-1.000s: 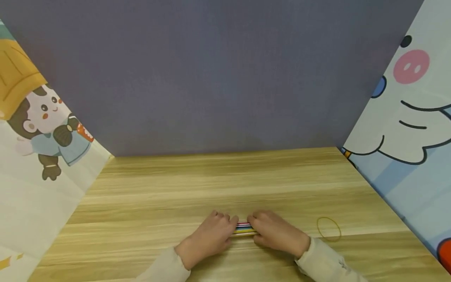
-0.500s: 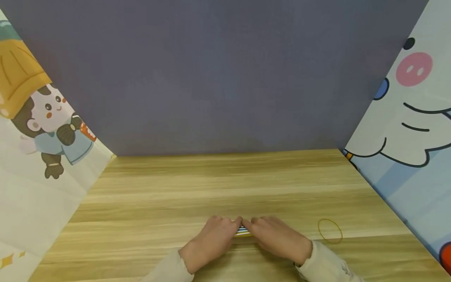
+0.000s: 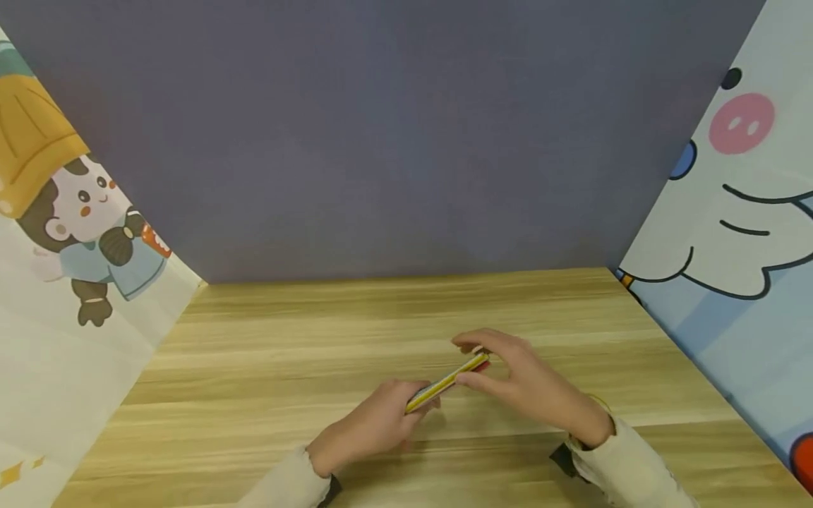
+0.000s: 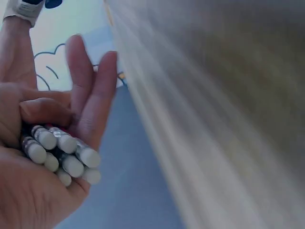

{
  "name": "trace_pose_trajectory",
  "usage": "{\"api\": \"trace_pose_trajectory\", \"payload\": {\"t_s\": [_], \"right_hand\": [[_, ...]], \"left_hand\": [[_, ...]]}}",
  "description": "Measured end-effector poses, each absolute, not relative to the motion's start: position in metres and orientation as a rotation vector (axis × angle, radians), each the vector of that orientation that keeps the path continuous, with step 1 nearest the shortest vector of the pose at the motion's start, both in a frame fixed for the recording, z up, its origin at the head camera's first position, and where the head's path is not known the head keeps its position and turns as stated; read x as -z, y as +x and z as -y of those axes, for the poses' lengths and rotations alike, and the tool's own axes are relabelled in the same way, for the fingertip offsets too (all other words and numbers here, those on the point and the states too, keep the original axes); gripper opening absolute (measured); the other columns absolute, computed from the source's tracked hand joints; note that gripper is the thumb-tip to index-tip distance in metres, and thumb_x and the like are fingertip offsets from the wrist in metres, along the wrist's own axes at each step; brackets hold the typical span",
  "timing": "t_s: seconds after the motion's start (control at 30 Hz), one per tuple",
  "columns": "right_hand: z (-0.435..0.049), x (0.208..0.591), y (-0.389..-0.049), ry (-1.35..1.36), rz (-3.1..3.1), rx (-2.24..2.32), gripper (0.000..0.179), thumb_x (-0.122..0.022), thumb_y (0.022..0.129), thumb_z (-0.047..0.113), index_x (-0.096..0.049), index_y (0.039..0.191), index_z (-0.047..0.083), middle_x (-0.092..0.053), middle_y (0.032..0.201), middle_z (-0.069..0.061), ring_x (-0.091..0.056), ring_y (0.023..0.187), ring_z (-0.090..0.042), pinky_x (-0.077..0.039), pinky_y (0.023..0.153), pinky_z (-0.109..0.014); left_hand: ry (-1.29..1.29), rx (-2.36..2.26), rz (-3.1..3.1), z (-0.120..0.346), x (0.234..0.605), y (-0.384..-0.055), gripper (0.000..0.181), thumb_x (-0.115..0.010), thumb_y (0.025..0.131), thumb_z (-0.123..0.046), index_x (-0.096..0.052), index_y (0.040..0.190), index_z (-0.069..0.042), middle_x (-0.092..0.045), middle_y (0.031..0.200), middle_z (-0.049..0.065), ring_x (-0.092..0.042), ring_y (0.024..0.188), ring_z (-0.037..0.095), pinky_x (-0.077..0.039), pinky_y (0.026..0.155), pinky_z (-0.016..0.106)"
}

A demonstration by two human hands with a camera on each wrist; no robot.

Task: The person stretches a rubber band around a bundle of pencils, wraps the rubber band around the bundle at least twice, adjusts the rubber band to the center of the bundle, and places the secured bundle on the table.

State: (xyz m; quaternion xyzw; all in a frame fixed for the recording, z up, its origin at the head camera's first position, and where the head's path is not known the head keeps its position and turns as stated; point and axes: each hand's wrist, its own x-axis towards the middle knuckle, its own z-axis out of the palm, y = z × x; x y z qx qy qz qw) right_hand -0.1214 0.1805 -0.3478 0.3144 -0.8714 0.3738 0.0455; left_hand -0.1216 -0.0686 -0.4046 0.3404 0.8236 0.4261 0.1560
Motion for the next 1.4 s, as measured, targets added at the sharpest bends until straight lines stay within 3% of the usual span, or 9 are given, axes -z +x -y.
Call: {"api": "trace_pose_trajectory", "payload": {"t_s": [0.2, 0.37, 0.57, 0.67, 0.77, 0.93, 1.13, 1.33, 1.4], "right_hand": [[-0.179, 0.343, -0.117, 0.946, 2.437, -1.245, 0.056, -0.073, 0.092, 0.015, -0.051, 0.143, 0.023, -0.056, 0.141, 0.005, -0.058, 0.122, -0.015, -0.051, 0.103, -0.037], [-0.173, 0.343, -0.109, 0.993, 2.425, -1.13, 0.069, -0.072, 0.093, 0.013, -0.039, 0.153, 0.021, -0.049, 0.148, 0.002, -0.051, 0.13, -0.016, -0.045, 0.109, -0.031], [-0.167, 0.347, -0.106, 0.966, 2.461, -1.247, 0.049, -0.064, 0.099, 0.018, -0.044, 0.144, 0.022, -0.061, 0.116, 0.011, -0.061, 0.086, -0.005, -0.055, 0.078, -0.028], [-0.166, 0.35, -0.107, 0.918, 2.428, -1.31, 0.027, -0.065, 0.098, 0.015, -0.052, 0.122, 0.016, -0.066, 0.109, 0.008, -0.06, 0.074, -0.004, -0.054, 0.062, -0.026], [-0.167, 0.351, -0.108, 0.843, 2.423, -1.37, 0.014, -0.063, 0.099, 0.015, -0.049, 0.099, 0.015, -0.07, 0.096, 0.007, -0.058, 0.064, -0.004, -0.049, 0.049, -0.024], [-0.164, 0.353, -0.109, 0.816, 2.484, -1.562, 0.012, -0.048, 0.107, 0.022, -0.057, 0.103, 0.017, -0.071, 0.106, 0.005, -0.066, 0.081, -0.011, -0.056, 0.062, -0.028], [-0.155, 0.359, -0.113, 0.899, 2.388, -1.878, 0.03, -0.039, 0.11, 0.018, -0.064, 0.124, 0.01, -0.066, 0.126, -0.004, -0.065, 0.11, -0.024, -0.057, 0.091, -0.039], [-0.149, 0.366, -0.112, 0.959, 2.429, -1.928, 0.032, -0.038, 0.11, 0.018, -0.061, 0.131, 0.014, -0.064, 0.128, -0.002, -0.063, 0.113, -0.022, -0.057, 0.093, -0.038], [-0.15, 0.367, -0.112, 0.954, 2.477, -1.874, 0.031, -0.042, 0.109, 0.019, -0.059, 0.135, 0.019, -0.063, 0.13, 0.0, -0.062, 0.116, -0.021, -0.056, 0.094, -0.037]], "left_hand": [[0.881, -1.545, -1.995, 0.063, 0.409, -0.117, 0.019, -0.053, 0.104, -0.012, -0.065, 0.111, 0.001, -0.064, 0.092, 0.021, -0.067, 0.047, 0.024, -0.057, 0.045, 0.05], [0.911, -1.604, -1.708, 0.058, 0.409, -0.11, 0.024, -0.048, 0.105, -0.013, -0.058, 0.115, 0.006, -0.052, 0.052, 0.028, -0.068, 0.05, 0.03, -0.046, 0.036, 0.057], [0.884, -1.622, -1.515, 0.053, 0.41, -0.103, 0.032, -0.049, 0.105, -0.016, -0.053, 0.124, 0.01, -0.041, 0.048, 0.033, -0.068, 0.053, 0.012, -0.056, 0.046, 0.056], [0.883, -1.595, -1.489, 0.05, 0.411, -0.1, 0.033, -0.05, 0.105, -0.015, -0.05, 0.129, 0.008, -0.049, 0.057, 0.043, -0.067, 0.053, 0.009, -0.061, 0.052, 0.046], [0.906, -1.565, -1.494, 0.049, 0.411, -0.099, 0.033, -0.051, 0.105, -0.014, -0.051, 0.131, 0.005, -0.054, 0.064, 0.045, -0.067, 0.052, 0.007, -0.059, 0.047, 0.049], [0.931, -1.606, -1.44, 0.05, 0.411, -0.099, 0.03, -0.049, 0.105, -0.014, -0.054, 0.129, 0.003, -0.044, 0.053, 0.041, -0.066, 0.052, 0.007, -0.05, 0.045, 0.066], [0.862, -1.673, -1.326, 0.051, 0.412, -0.095, 0.039, -0.049, 0.105, -0.011, -0.046, 0.143, -0.005, -0.032, 0.048, 0.035, -0.064, 0.051, 0.008, -0.058, 0.052, 0.023], [0.843, -1.659, -1.262, 0.048, 0.409, -0.097, 0.042, -0.047, 0.105, -0.011, -0.039, 0.144, 0.001, -0.038, 0.044, -0.007, -0.062, 0.047, 0.006, -0.055, 0.052, 0.018], [0.844, -1.655, -1.257, 0.047, 0.408, -0.099, 0.041, -0.045, 0.106, -0.014, -0.041, 0.142, 0.006, -0.039, 0.044, -0.012, -0.059, 0.043, 0.003, -0.054, 0.049, 0.017]]}}
